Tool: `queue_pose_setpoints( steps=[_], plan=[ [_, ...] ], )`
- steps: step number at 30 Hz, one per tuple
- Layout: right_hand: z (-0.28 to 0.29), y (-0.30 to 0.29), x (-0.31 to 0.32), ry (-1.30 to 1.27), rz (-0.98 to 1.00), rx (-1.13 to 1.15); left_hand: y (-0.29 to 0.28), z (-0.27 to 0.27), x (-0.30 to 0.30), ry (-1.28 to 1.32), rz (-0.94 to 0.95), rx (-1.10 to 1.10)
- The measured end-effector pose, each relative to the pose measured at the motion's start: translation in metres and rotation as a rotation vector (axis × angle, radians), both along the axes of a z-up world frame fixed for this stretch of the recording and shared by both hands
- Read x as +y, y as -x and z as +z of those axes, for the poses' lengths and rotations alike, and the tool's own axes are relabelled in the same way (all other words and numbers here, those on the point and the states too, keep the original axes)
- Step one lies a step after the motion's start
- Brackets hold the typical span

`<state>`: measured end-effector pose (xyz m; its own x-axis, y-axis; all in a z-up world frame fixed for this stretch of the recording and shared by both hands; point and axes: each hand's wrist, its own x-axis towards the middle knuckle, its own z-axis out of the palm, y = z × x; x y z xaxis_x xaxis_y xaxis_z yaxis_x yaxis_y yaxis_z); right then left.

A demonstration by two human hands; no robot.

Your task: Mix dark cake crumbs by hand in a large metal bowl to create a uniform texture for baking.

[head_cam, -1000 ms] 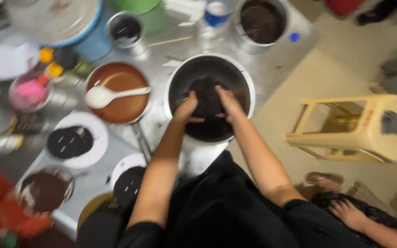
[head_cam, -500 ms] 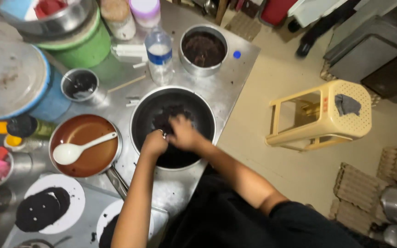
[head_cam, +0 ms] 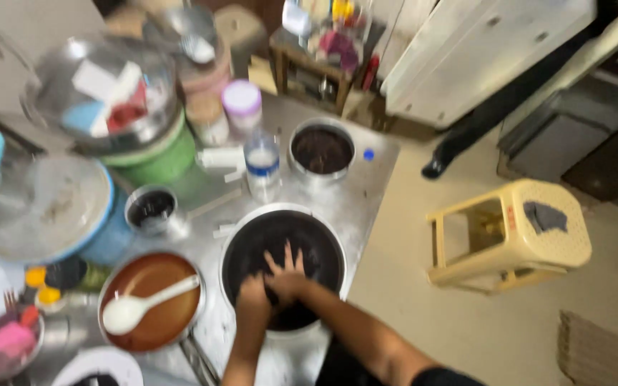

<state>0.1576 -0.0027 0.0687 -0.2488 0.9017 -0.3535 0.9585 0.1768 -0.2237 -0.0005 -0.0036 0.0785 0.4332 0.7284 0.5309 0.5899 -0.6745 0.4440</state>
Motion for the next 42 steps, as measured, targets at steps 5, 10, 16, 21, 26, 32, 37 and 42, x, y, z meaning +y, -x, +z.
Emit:
queue_pose_setpoints(
  steps=[5, 10, 16, 21, 26, 32, 37, 42],
  plan=[
    [0.055, -0.003, 0.014, 0.224, -0.033, -0.043, -0.022, 0.013, 0.029, 0.445, 0.043, 0.3],
    [0.061, -0.007, 0.01, 0.275, 0.064, -0.054, -0.022, 0.059, 0.006, 0.726, 0.096, 0.478],
    [0.115, -0.018, -0.021, 0.25, 0.05, 0.064, -0.026, 0.102, -0.016, 0.667, 0.081, 0.648],
    [0.14, -0.034, -0.071, -0.269, -0.276, 0.152, -0.019, 0.076, 0.004, 0.527, 0.088, 0.829],
    [0.076, -0.054, -0.069, 0.136, -0.325, 0.085, -0.028, 0.094, -0.025, 0.651, -0.064, 1.0],
    [0.064, -0.067, -0.042, 0.419, -0.295, 0.284, -0.044, 0.107, -0.036, 0.794, -0.25, 1.259],
    [-0.006, -0.066, -0.047, 0.323, -0.316, 0.4, -0.049, -0.004, -0.03, 0.913, -0.346, 1.065],
    [-0.009, -0.071, -0.051, 0.248, -0.591, 0.513, -0.042, -0.054, -0.048, 1.018, -0.661, 0.61]
  ],
)
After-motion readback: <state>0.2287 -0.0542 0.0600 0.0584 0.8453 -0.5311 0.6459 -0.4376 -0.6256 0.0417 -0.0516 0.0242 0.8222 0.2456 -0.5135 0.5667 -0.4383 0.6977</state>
